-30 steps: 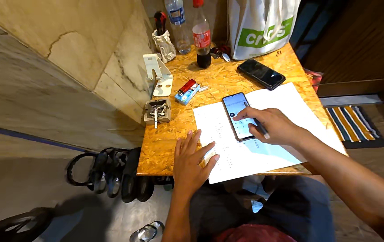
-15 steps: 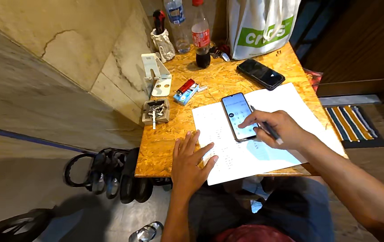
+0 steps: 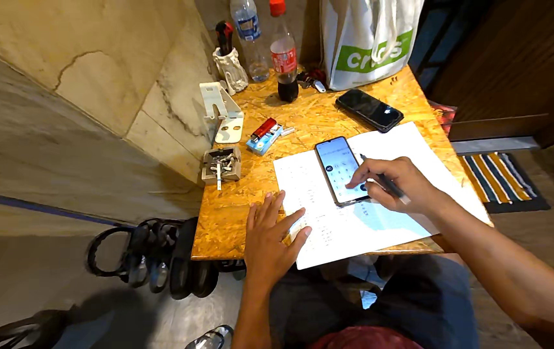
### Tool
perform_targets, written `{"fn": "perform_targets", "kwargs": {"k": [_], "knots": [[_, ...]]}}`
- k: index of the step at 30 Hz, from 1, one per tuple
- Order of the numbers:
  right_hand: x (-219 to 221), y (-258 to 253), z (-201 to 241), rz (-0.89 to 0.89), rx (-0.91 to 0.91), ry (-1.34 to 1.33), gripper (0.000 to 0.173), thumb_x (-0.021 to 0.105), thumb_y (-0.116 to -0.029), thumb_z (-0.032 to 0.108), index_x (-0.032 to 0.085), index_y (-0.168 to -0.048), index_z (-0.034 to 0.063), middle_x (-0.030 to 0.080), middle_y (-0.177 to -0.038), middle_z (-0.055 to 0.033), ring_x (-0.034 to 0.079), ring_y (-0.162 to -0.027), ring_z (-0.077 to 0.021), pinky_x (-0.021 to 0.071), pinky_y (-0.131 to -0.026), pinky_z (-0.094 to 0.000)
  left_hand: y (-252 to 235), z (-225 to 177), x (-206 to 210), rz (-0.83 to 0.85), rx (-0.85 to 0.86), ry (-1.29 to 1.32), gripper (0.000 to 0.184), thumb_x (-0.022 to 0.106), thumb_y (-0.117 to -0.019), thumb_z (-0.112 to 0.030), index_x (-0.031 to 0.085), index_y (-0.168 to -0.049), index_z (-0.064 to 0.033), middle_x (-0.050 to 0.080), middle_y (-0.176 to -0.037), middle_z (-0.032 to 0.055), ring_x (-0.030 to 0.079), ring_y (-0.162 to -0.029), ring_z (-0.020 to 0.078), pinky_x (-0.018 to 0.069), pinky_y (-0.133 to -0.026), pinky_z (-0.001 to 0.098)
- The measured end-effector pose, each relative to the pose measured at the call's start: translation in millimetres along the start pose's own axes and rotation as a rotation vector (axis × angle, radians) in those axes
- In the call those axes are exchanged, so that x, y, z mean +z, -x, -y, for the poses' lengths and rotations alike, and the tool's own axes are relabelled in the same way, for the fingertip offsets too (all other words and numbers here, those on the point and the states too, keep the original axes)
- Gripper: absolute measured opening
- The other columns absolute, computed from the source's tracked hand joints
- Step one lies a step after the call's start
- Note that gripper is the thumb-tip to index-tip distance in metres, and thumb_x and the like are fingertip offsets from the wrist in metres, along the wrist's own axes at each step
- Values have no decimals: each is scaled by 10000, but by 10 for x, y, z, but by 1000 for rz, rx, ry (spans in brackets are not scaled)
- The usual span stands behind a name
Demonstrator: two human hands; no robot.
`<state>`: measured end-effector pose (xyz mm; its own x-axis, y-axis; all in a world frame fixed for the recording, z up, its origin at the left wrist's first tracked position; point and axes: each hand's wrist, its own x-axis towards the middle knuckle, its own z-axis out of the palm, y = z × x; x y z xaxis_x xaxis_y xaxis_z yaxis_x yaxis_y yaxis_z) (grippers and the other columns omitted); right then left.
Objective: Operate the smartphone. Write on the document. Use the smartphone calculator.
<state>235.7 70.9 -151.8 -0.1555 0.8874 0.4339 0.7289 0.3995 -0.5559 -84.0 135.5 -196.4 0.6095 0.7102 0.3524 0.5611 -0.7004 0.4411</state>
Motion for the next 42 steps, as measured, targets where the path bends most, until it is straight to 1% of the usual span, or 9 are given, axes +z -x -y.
{"fn": "perform_targets", "kwargs": {"k": [3,6,8,13,16,21,29,39,42], "knots": [[21,14,-5,18,-19,-10,230,521,-903,187,725,-1003,154,714,-817,82,547,-569,3,461,-494,-239,-9,-5,-3,10,-2,-12,376,557,-977,-595,739,-1241,-399,531,-1536,-4,381,-1500,258,191,-1254,602],[28,-13,6,27,49,72,302,537,-891,188,713,-1135,169,711,-888,70,551,-585,-23,487,-513,-275,-11,-7,-5,17,-1,-17,388,545,-978,-606,738,-1244,-398,522,-1544,-5,377,-1502,256,193,-1255,596],[32,-22,3,53,79,116,320,536,-895,189,698,-1170,183,712,-912,65,569,-601,-45,503,-533,-307,-9,-5,-4,13,1,-14,386,546,-978,-607,738,-1242,-400,525,-1541,-6,375,-1503,257,195,-1252,599],[-80,31,-65,-59,39,96,218,535,-895,163,725,-1001,146,722,-840,61,600,-603,-39,513,-517,-288,0,6,2,-1,6,2,375,557,-978,-596,736,-1244,-403,533,-1535,-7,379,-1501,258,194,-1252,604],[-143,54,-81,-57,64,123,189,546,-881,192,717,-954,157,731,-824,74,623,-619,-29,514,-525,-289,0,-1,-1,-1,-3,0,373,562,-974,-598,738,-1240,-405,537,-1531,-9,381,-1500,253,192,-1253,602],[-159,52,-77,-144,38,45,233,539,-867,158,726,-1001,123,706,-811,63,503,-539,8,426,-462,-215,6,7,4,6,0,-4,375,552,-981,-597,734,-1247,-407,526,-1541,-14,376,-1503,254,195,-1252,608],[-163,66,-104,-146,50,30,256,528,-865,151,708,-1044,119,728,-883,46,517,-571,6,436,-488,-208,-2,-12,-7,9,-4,11,369,564,-980,-588,730,-1255,-406,526,-1541,-6,374,-1503,251,196,-1254,597],[-120,45,-85,-155,55,26,267,536,-853,163,720,-1042,122,651,-762,62,419,-507,7,347,-435,-205,-11,-14,-20,25,-21,9,368,557,-982,-594,731,-1252,-413,515,-1549,-28,352,-1515,224,183,-1263,581],[-121,48,-79,-146,54,4,262,536,-862,164,712,-1051,120,704,-843,53,472,-548,20,386,-463,-189,-10,-16,-18,22,-20,11,365,561,-982,-590,730,-1252,-413,513,-1551,-28,351,-1516,225,182,-1263,583]]}}
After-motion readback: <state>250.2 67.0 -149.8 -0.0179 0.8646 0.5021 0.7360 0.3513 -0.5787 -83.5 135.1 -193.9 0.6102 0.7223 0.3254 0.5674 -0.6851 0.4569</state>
